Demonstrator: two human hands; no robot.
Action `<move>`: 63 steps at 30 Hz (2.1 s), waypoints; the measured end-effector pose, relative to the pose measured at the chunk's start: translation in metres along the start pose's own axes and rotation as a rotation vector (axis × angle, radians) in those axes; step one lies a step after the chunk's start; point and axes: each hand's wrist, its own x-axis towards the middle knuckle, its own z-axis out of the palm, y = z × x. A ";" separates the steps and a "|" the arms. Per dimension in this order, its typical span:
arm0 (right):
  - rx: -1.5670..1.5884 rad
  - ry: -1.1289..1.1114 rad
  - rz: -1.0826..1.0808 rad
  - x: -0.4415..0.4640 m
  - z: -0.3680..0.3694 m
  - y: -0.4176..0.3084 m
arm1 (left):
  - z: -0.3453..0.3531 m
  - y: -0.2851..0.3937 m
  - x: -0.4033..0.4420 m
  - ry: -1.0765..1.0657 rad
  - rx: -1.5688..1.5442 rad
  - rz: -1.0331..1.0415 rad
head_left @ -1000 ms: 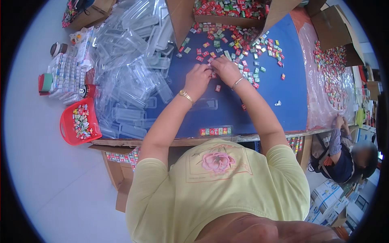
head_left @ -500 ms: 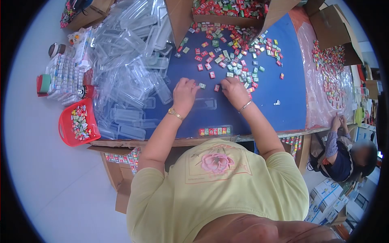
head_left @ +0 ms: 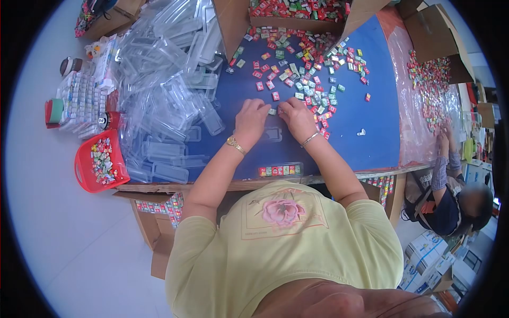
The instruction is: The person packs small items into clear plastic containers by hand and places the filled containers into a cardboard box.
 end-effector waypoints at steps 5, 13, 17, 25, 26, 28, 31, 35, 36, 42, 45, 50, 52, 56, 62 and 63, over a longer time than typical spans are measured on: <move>0.076 0.057 -0.106 0.004 0.008 0.005 | 0.001 -0.005 -0.003 0.061 0.011 0.012; -0.027 0.019 -0.159 0.014 0.006 0.007 | -0.003 0.005 -0.025 0.083 -0.053 -0.239; -0.088 -0.030 -0.196 0.015 0.002 0.005 | -0.006 0.006 -0.022 0.078 -0.055 -0.198; -0.020 -0.004 -0.070 -0.002 0.004 -0.005 | -0.007 0.006 -0.017 0.036 -0.010 -0.259; -0.020 -0.004 -0.070 -0.001 0.005 -0.004 | -0.007 0.006 -0.018 0.056 0.015 -0.248; -0.017 0.012 -0.084 0.003 0.007 -0.002 | -0.006 0.009 -0.021 0.076 0.041 -0.239; 0.145 -0.127 -0.103 0.005 0.002 -0.002 | -0.004 0.012 -0.021 0.070 0.041 -0.203; 0.076 -0.062 -0.113 0.006 -0.003 0.006 | 0.000 0.008 -0.018 0.104 0.018 -0.136; 0.069 -0.074 -0.111 0.005 -0.003 0.007 | 0.001 0.007 -0.017 0.081 0.019 -0.090; 0.101 -0.054 -0.004 0.001 -0.011 0.010 | -0.010 0.009 -0.005 0.025 0.005 -0.023; 0.028 0.146 -0.021 0.010 -0.015 0.037 | -0.008 0.009 0.008 0.096 0.019 -0.026; -0.191 0.107 -0.108 0.021 -0.014 0.052 | 0.001 0.009 0.060 0.001 0.032 0.078; -0.152 0.041 -0.076 0.022 -0.019 0.047 | 0.006 0.002 0.064 -0.153 0.148 0.087; -0.109 0.098 -0.068 0.009 -0.021 0.030 | -0.015 -0.031 0.038 0.030 0.073 0.154; -0.028 -0.084 0.037 -0.004 -0.001 0.019 | -0.024 -0.043 0.002 -0.018 -0.069 0.190; -0.029 -0.086 0.038 -0.004 -0.003 0.018 | -0.022 -0.041 0.001 -0.027 -0.073 0.202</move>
